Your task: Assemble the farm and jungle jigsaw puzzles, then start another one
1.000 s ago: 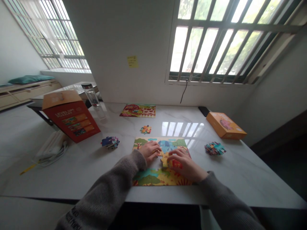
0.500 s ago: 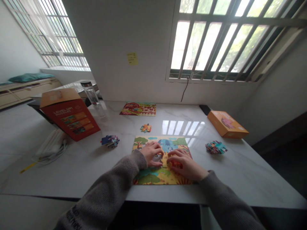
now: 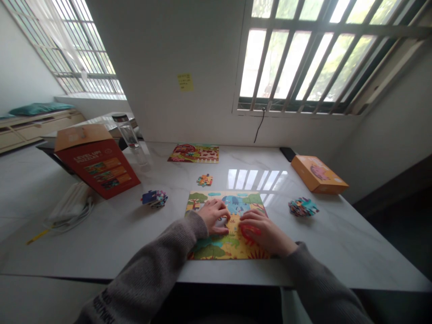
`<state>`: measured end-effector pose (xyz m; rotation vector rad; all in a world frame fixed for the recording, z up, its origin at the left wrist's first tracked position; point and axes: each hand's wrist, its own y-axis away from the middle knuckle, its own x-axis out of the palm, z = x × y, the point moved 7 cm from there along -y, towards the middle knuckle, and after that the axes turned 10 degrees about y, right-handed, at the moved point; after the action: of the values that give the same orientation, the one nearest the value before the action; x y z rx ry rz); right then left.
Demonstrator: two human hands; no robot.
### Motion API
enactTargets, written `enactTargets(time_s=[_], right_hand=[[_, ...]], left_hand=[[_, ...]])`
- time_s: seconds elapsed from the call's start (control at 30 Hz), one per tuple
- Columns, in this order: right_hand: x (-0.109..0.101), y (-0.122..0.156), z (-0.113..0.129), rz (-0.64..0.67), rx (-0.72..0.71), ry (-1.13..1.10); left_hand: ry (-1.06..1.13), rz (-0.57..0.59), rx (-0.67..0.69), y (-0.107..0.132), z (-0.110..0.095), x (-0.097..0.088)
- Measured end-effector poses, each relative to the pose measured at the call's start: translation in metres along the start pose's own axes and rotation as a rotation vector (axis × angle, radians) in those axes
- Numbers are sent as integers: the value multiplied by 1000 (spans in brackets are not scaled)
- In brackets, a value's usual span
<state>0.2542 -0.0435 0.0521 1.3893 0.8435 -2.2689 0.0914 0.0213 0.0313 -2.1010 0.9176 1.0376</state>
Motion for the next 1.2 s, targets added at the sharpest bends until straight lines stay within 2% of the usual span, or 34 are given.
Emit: enactTargets(time_s=[0.1,0.27,0.5,0.6,0.7,0.83,0.97,1.07,1.2], right_hand=[[3,1,1,12,-16,32],[6,1,2,42,0,73],[1,0,6,93,27,31],[-3,-3,6,140,31,-9],[-6,-8,5,193,15,-47],[-10,-17,-1,237,-7,-77],[-13,-17,-12,215,30,-125],[-11,-12,-14,196,26,-188],[-10,-9,-14,168,36,-194]], left_hand=[[13,-10,45,0,-3,1],[157,22,229,0,-21,6],[219,75,231,0,-33,2],[275,44,241,0,-29,-4],[205,-114,155,0,-5,-21],[32,-409,-119,10,51,-56],[90,-540,-296,16,94,-76],[65,-544,-374,5,115,-81],[-124,-355,-416,-26,136,-84]])
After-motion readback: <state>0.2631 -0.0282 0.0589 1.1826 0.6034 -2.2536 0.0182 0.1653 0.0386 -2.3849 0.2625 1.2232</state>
